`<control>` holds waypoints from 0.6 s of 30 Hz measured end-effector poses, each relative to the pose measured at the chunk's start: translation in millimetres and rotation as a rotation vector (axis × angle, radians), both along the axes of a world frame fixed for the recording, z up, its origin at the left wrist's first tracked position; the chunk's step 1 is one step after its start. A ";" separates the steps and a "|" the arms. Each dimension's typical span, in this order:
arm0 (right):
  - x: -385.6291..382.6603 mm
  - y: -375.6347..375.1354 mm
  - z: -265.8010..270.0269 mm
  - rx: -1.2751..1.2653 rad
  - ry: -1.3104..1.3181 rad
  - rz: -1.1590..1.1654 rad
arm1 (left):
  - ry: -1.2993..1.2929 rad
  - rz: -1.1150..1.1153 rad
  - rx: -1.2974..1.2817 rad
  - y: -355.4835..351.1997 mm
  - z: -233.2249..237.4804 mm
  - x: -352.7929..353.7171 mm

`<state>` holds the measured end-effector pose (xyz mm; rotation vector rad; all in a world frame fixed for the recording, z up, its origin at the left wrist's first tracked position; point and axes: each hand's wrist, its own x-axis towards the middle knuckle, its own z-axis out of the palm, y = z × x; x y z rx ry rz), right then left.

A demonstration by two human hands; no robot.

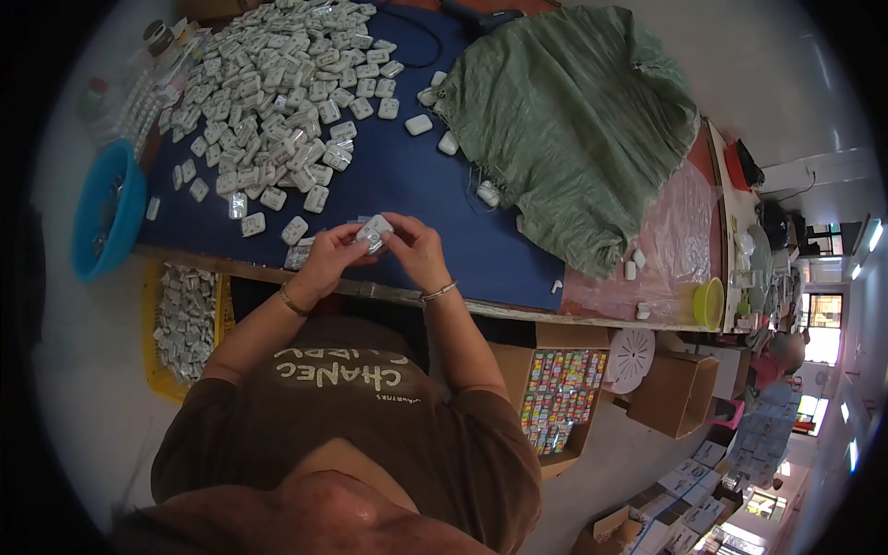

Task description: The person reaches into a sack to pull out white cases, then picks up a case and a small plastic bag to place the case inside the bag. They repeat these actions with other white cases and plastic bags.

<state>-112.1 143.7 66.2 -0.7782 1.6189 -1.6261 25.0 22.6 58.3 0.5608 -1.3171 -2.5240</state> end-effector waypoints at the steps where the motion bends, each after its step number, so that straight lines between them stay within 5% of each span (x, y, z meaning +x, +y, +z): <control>1: 3.1 -1.0 0.5 -0.003 0.000 -0.006 | 0.004 -0.011 0.000 -0.7 -1.7 -1.5; 4: -4.9 2.6 2.0 0.033 0.053 -0.023 | -0.086 -0.010 -0.054 -12.5 -7.8 -2.8; 6: -25.6 8.3 -4.3 0.094 0.245 -0.171 | -0.170 0.255 -0.424 -33.5 -6.6 -4.9; 8: -65.9 21.1 -16.9 0.188 0.575 -0.432 | -0.259 0.732 -1.433 -53.7 21.1 -4.1; 9: -87.7 27.5 -21.4 0.256 0.763 -0.549 | -0.266 0.764 -1.587 -55.3 38.8 -3.6; 10: -110.2 33.8 -34.2 0.360 0.866 -0.581 | -0.268 0.766 -1.589 -53.5 31.9 -3.3; 12: -136.0 42.5 -49.3 0.462 0.968 -0.609 | -0.233 0.200 -1.362 -43.1 -0.4 -3.0; 14: -149.6 42.8 -51.8 0.601 1.223 -0.500 | -0.198 0.162 -1.315 -22.6 -18.9 -13.5; 18: -157.5 48.1 -58.3 0.673 1.232 -0.459 | -0.331 -0.072 -1.360 -5.3 -43.6 -22.7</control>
